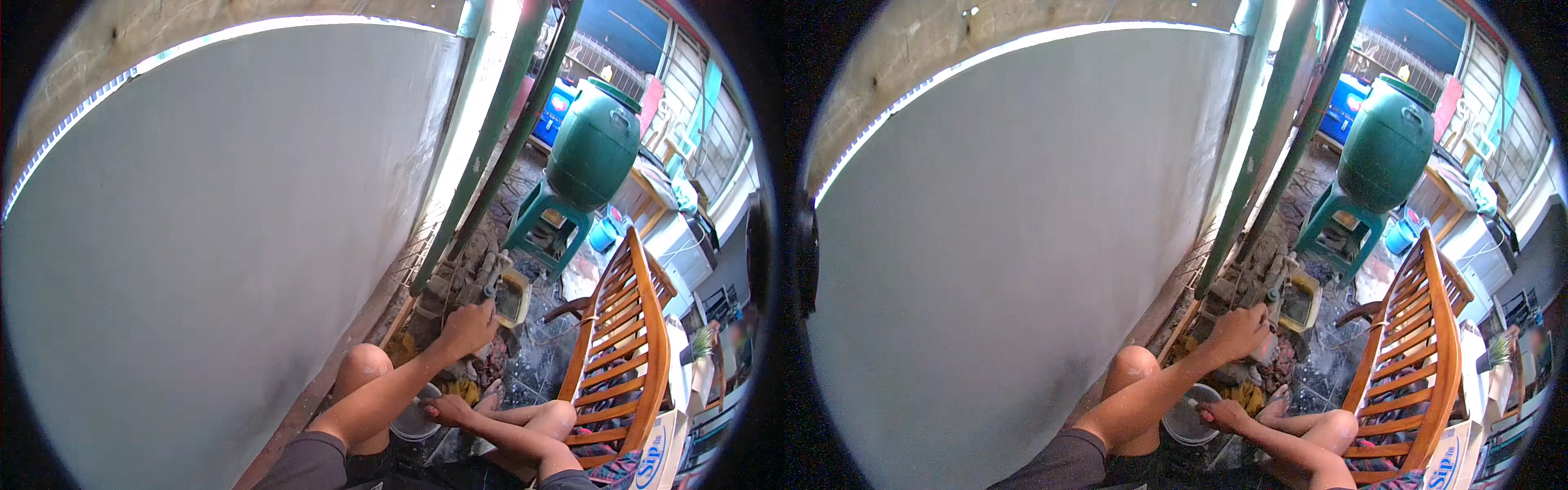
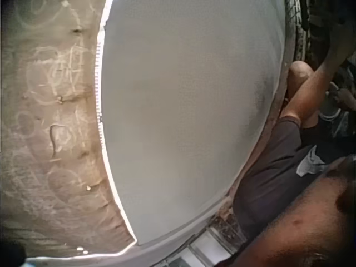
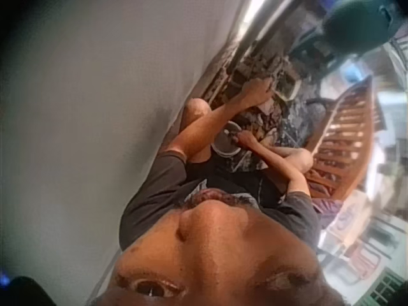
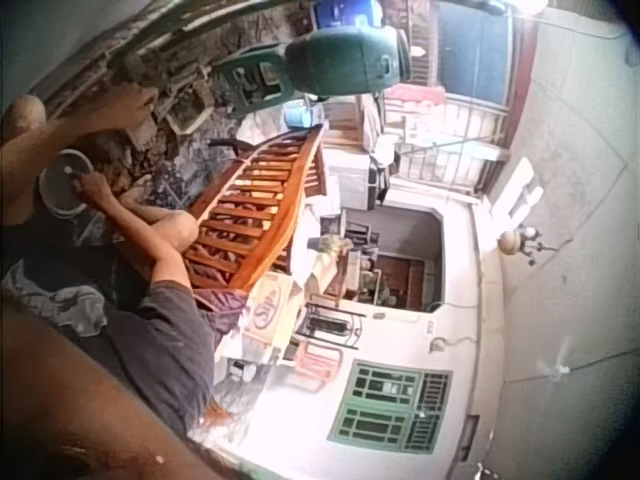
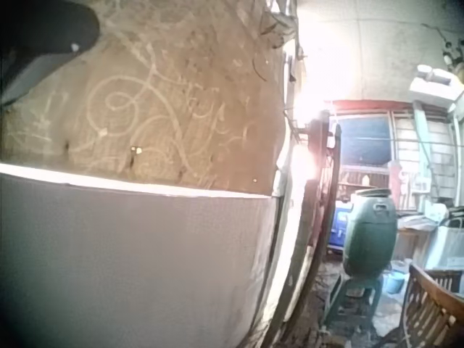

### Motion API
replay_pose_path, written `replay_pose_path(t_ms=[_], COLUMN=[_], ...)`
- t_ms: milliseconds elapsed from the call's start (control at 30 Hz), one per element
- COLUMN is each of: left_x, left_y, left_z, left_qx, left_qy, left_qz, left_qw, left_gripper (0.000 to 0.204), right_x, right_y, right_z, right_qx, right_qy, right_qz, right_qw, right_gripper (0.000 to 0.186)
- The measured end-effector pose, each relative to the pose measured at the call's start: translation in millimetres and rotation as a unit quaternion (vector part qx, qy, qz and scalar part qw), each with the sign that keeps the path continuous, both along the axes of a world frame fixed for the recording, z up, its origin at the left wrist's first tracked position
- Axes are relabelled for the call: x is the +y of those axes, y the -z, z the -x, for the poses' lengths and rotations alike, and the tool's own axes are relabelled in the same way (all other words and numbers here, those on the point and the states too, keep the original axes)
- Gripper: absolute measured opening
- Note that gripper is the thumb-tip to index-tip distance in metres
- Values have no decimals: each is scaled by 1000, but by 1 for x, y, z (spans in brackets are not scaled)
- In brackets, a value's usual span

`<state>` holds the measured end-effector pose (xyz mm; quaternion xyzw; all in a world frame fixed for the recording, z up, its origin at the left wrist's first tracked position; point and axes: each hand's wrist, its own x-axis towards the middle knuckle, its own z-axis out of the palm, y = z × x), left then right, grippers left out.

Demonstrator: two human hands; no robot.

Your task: Applying plaster or putty to a wall using a putty knife.

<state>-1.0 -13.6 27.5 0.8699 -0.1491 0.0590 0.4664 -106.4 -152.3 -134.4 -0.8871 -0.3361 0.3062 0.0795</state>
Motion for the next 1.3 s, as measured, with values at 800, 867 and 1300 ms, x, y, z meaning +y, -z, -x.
replay_pose_path(t_ms=[800, 867, 1300], left_x=[-1, -3, -9], left_y=[15, 6, 23], left_z=[-11, -4, 1], left_qx=[-20, -15, -25], left_qy=[70, 87, 86], left_qz=[-142, -152, -152], left_qw=[987, 984, 984], left_gripper=[53, 56, 40], right_x=[47, 35, 40], right_y=[88, 110, 99], right_z=[29, 33, 33], right_qx=[-13, -81, -121], right_qy=[135, 182, 163], right_qz=[36, 9, -79], right_qw=[990, 980, 976], right_gripper=[47, 31, 38])
